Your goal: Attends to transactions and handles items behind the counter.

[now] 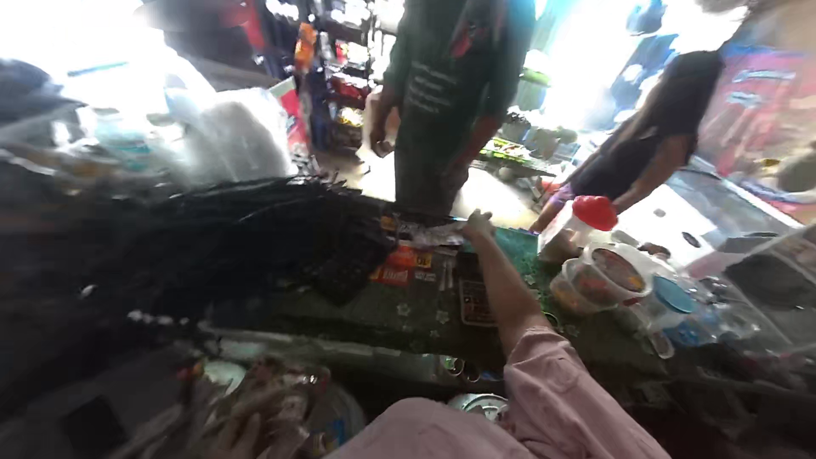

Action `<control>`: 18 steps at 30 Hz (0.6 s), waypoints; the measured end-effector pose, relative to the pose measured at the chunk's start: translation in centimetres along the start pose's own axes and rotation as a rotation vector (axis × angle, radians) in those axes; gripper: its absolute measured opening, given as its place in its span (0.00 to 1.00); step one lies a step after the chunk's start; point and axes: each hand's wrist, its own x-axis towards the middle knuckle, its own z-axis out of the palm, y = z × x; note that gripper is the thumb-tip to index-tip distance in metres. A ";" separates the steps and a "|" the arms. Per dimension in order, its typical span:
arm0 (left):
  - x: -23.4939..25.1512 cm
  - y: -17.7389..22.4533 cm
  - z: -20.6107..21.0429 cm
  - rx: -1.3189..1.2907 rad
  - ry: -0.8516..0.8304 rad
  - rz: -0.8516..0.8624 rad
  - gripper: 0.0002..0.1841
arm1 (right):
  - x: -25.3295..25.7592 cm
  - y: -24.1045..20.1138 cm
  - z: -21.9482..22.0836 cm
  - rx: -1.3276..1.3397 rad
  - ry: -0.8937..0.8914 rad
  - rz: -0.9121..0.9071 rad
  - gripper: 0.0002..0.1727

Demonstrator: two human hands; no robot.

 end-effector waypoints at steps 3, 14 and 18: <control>-0.5 -0.6 -0.4 -0.063 0.099 -0.036 0.17 | 0.8 -0.7 1.2 -0.051 -0.058 -0.154 0.40; 0.0 0.2 0.1 -0.127 0.190 -0.090 0.14 | 1.4 -2.2 5.1 -0.378 -0.169 -0.345 0.34; 0.6 -0.5 0.1 -0.128 0.181 -0.110 0.14 | -2.6 -4.5 3.0 -0.314 -0.048 -0.510 0.38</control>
